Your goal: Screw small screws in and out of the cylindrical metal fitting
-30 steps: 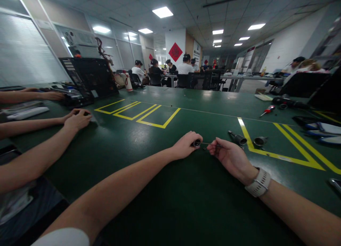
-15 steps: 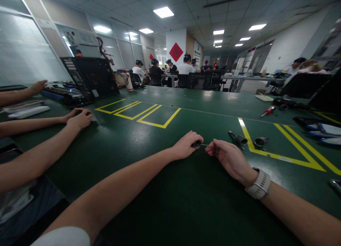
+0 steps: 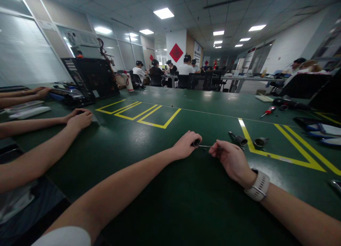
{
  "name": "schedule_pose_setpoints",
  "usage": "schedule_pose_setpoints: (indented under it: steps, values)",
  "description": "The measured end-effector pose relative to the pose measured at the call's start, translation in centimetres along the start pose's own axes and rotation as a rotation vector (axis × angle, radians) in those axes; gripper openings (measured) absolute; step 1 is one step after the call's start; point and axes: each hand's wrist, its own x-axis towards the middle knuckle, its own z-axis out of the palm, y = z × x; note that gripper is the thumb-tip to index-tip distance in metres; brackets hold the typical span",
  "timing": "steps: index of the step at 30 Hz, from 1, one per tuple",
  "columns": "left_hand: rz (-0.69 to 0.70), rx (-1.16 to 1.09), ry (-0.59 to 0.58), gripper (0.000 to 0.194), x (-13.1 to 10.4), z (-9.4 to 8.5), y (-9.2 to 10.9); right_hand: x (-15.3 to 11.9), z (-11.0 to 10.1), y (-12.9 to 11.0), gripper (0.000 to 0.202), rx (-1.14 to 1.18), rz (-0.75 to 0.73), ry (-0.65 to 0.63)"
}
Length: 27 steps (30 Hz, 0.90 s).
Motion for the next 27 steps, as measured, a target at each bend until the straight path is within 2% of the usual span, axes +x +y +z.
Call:
schedule_pose_setpoints:
  steps: [8,20,27]
  values:
    - [0.000,0.041,-0.006,0.016,-0.11,-0.19,0.32,-0.13,-0.01,-0.27,0.021,-0.043,-0.073,0.106]
    - [-0.066,0.055,-0.018,0.018,-0.16,-0.47,0.79,0.29,-0.60,0.35,0.025,-0.209,-0.125,0.151]
    - [-0.055,-0.034,-0.008,0.019,-0.17,-0.17,0.47,0.07,-0.49,0.22,0.026,-0.162,-0.196,0.163]
